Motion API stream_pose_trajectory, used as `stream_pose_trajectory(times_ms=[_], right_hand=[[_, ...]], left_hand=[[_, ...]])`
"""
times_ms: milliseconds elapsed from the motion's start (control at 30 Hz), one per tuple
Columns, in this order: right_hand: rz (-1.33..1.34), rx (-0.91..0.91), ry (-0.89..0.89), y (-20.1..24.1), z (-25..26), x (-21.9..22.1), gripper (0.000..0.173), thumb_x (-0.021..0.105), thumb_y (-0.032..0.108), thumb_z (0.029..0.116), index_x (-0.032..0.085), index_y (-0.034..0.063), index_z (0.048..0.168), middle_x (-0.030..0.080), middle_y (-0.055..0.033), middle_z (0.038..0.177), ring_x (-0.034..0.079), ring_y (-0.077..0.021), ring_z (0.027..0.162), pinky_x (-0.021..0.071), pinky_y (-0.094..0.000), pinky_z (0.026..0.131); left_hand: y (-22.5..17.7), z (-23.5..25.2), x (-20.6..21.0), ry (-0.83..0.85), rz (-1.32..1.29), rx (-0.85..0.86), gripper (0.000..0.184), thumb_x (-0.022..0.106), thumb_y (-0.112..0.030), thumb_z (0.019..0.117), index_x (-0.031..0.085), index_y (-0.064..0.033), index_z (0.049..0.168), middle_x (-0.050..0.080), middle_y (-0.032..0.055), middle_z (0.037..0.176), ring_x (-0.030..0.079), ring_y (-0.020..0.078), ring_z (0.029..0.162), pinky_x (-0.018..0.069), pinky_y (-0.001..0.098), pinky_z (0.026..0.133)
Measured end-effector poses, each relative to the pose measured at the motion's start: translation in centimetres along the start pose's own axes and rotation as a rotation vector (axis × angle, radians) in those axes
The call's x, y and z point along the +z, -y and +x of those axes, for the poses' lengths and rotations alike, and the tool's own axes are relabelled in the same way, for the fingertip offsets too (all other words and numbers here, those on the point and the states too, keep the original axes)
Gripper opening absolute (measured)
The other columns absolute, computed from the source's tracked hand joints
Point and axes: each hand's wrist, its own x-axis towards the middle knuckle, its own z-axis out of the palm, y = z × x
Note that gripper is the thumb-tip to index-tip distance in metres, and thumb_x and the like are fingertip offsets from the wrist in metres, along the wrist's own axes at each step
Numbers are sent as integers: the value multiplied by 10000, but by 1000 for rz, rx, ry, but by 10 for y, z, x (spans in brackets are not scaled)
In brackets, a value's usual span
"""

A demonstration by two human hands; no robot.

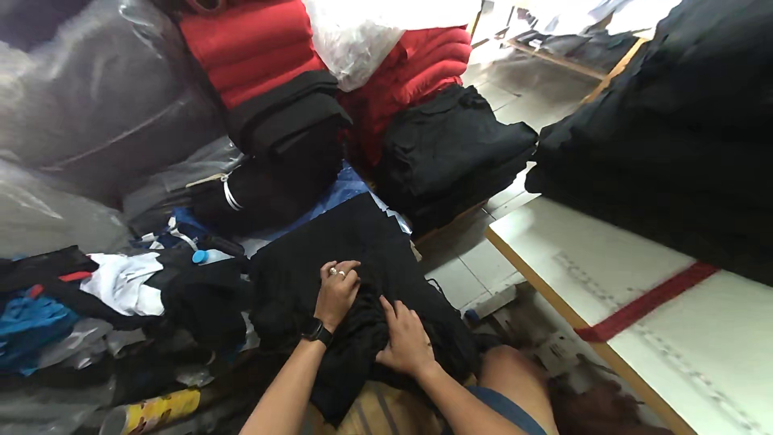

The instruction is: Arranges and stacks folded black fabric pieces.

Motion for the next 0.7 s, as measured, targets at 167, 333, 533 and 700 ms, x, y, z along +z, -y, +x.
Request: stream_pose_trajectory(times_ms=[167,333,533,700], right_hand=[[2,-14,-36,-1,-1,4,1292,884,563,574,239,251,1649,540,-186,1413,561,-347,1262,466,-526,1031],[-19,-44,-68,-4,-3,8,1264,870,575,576,263,265,1640,556,-181,1384,571,-343,1242,475,-512,1013],[-4,-113,-209,-7,-11,17,1221,863,554,573,332,201,1615,584,-206,1354,591,-365,1217,487,-530,989],[-9,-222,-335,-12,-14,25,985,800,497,653,460,272,1549,619,-241,1272,630,-395,1127,511,-552,917]], left_hand=[[-4,-34,-18,-48,89,32,168,580,-121,988,718,-112,894,775,22,1056,711,154,1110,360,508,1184],[-18,-61,-29,-51,128,-90,131,630,-142,944,736,-69,922,751,69,896,735,220,877,569,417,916],[-45,-86,-47,-159,138,-132,325,615,-363,995,753,-104,856,723,25,783,712,179,760,591,366,751],[-87,-124,-47,-108,159,-277,239,605,-242,963,743,-77,858,723,41,807,723,197,774,608,372,738]])
